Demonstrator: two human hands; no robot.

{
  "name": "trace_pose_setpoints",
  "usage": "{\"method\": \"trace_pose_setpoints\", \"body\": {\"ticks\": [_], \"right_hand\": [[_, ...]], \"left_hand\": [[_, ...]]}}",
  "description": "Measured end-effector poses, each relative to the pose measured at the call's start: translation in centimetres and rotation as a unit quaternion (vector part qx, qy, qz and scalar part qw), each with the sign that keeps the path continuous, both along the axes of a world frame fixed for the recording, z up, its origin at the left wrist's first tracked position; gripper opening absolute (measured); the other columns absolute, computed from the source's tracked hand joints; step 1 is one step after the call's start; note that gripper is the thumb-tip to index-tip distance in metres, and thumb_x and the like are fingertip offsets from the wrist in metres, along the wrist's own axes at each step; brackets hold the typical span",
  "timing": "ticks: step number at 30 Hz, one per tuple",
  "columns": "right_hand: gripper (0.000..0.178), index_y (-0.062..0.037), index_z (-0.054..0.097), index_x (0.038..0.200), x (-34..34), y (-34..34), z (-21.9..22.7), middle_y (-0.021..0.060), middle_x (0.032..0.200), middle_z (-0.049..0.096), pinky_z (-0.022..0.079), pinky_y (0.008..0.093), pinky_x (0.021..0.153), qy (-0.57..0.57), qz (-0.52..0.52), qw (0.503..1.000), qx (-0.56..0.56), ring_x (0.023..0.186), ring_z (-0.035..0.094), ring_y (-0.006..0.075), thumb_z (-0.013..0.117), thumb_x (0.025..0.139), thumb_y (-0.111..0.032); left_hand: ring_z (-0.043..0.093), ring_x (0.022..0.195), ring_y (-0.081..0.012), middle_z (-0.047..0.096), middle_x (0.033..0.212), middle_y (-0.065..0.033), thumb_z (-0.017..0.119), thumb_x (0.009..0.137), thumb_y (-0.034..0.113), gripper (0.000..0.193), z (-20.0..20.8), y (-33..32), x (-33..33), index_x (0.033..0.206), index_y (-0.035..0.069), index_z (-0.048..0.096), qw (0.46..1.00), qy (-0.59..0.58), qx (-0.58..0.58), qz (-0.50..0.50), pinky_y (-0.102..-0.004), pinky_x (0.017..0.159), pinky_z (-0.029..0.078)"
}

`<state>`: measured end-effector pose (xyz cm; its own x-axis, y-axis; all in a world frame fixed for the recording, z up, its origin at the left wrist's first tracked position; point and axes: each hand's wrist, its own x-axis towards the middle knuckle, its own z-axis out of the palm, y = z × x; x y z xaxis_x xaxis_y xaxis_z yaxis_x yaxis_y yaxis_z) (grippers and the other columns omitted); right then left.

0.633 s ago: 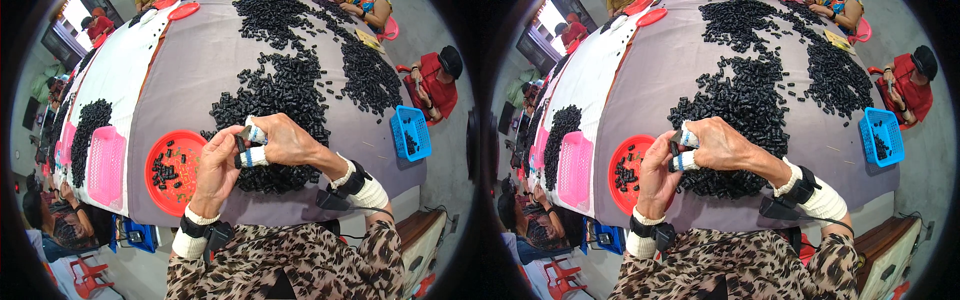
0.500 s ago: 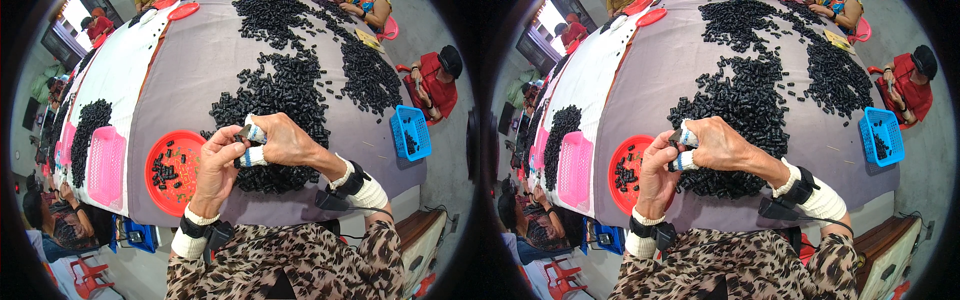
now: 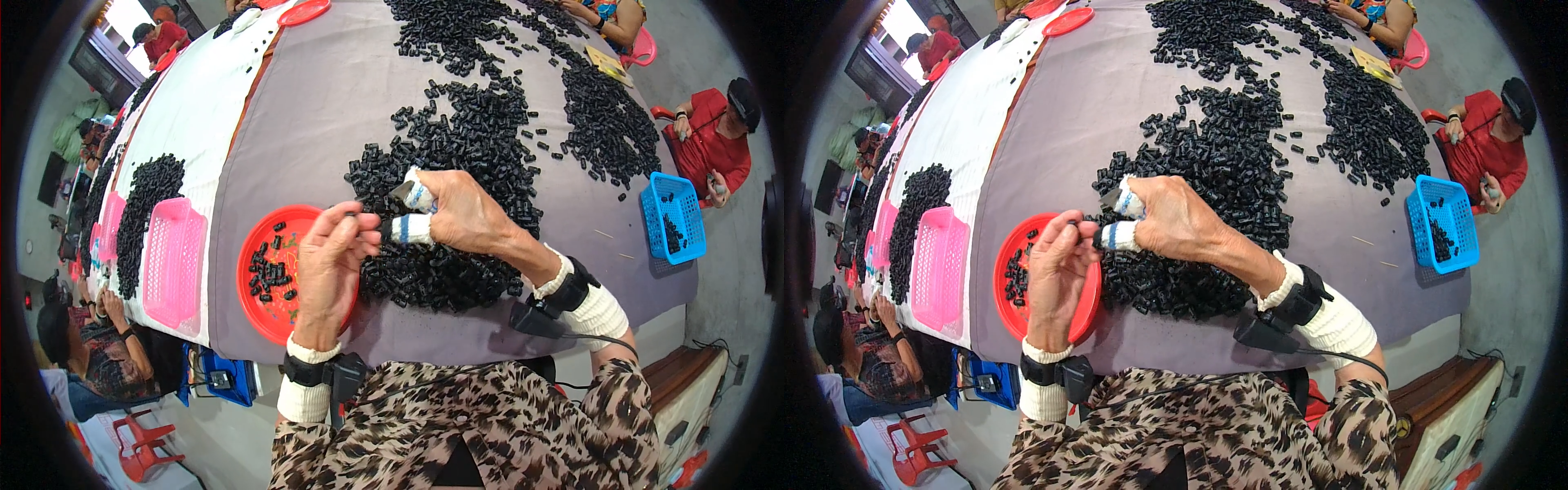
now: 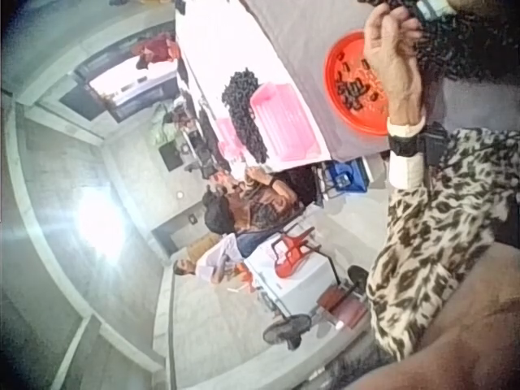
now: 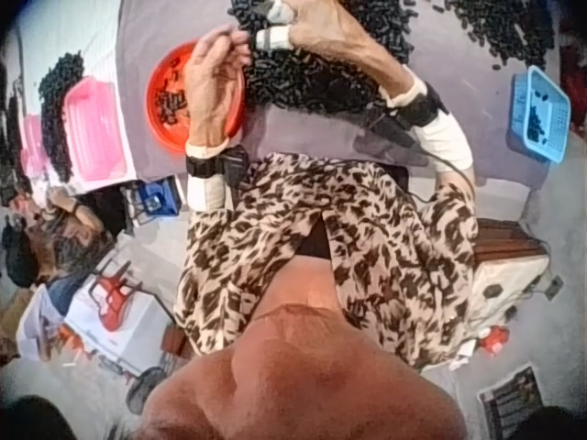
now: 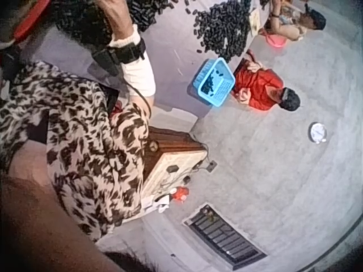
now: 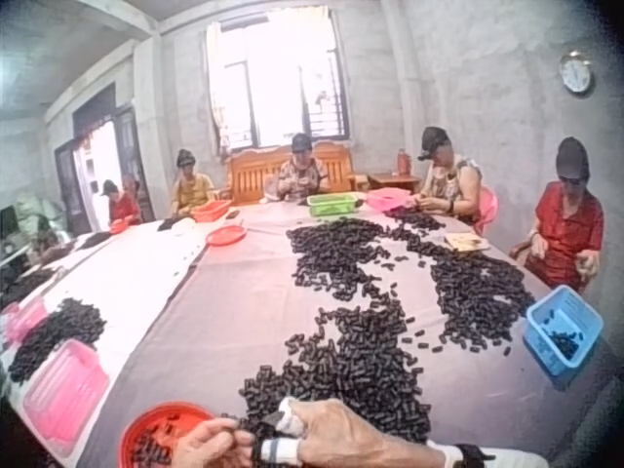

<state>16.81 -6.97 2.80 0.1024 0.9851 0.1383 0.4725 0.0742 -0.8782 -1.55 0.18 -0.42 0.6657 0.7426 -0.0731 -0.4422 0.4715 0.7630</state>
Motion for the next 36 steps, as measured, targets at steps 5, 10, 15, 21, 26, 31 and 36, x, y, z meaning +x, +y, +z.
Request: {"method": "trace_pose_setpoints", "body": {"ticks": [5,10,15,21,26,31,36], "right_hand": [[0.03,-0.0002,0.053,0.072,1.7,-0.4,-0.4,0.0036,0.056,0.051,0.04,0.0297,0.052,0.006,-0.06,0.998,-0.007,0.053,0.044,0.0111,0.068,0.075,-0.026],[0.022,0.0011,0.053,0.076,3.3,-1.9,-0.6,0.0056,0.06,0.052,0.038,0.0298,0.053,0.054,-0.108,0.992,-0.033,0.055,0.044,0.0129,0.058,0.079,-0.02],[0.019,0.0018,0.052,0.074,4.3,-2.7,-2.0,0.0068,0.058,0.051,0.037,0.0321,0.051,0.022,-0.135,0.989,-0.054,0.052,0.042,0.0139,0.057,0.077,-0.016],[0.018,0.001,0.052,0.071,4.7,-4.3,-2.4,0.0036,0.057,0.049,0.035,0.0303,0.048,0.076,-0.129,0.985,-0.082,0.052,0.04,0.0109,0.059,0.075,-0.015],[0.014,0.001,0.051,0.071,4.8,-4.5,-3.5,0.005,0.058,0.05,0.036,0.0301,0.049,0.055,-0.126,0.988,-0.075,0.053,0.041,0.0119,0.055,0.075,-0.012],[0.012,0.0009,0.049,0.073,4.6,-4.3,-4.2,0.0069,0.059,0.05,0.036,0.0317,0.051,0.064,-0.105,0.989,-0.079,0.053,0.041,0.0146,0.052,0.074,-0.011],[0.01,0.0002,0.05,0.075,3.8,-3.9,-2.8,0.0031,0.059,0.048,0.035,0.0303,0.049,0.088,-0.086,0.99,-0.074,0.054,0.039,0.0114,0.051,0.076,-0.009]], "left_hand": [[0.06,0.081,-0.0137,0.063,0.093,-0.0091,0.056,0.086,0.006,0.023,-3.2,2.9,-5.7,0.107,-0.002,0.056,0.928,0.263,0.222,0.142,-0.0242,0.074,0.047],[0.057,0.076,-0.0098,0.063,0.088,-0.0031,0.062,0.081,0.01,0.018,-3.0,1.7,-3.6,0.097,0.001,0.063,0.877,0.354,0.303,0.117,-0.0226,0.069,0.045],[0.056,0.07,-0.0224,0.055,0.074,-0.0098,0.067,0.073,0.011,0.017,-5.2,-1.4,3.0,0.086,0.002,0.062,0.787,0.388,0.48,0.019,-0.0323,0.064,0.046],[0.055,0.068,-0.0251,0.053,0.077,-0.0104,0.068,0.072,0.014,0.021,-7.4,-1.6,5.8,0.087,0.002,0.059,0.643,0.457,0.614,0.031,-0.0358,0.065,0.045],[0.057,0.072,-0.0258,0.054,0.076,-0.0104,0.067,0.072,0.013,0.021,-8.1,-1.3,6.3,0.087,0.002,0.058,0.65,0.462,0.603,0.009,-0.0362,0.065,0.045],[0.057,0.066,-0.0204,0.057,0.073,-0.0088,0.064,0.073,0.009,0.02,-8.6,-1.2,6.4,0.09,0.001,0.058,0.651,0.411,0.637,0.03,-0.0323,0.06,0.046],[0.049,0.061,-0.0066,0.055,0.072,0.002,0.059,0.079,0.003,0.028,-5.2,0.0,4.7,0.107,0.0,0.059,0.92,0.292,0.255,-0.062,-0.0207,0.057,0.043]]}}
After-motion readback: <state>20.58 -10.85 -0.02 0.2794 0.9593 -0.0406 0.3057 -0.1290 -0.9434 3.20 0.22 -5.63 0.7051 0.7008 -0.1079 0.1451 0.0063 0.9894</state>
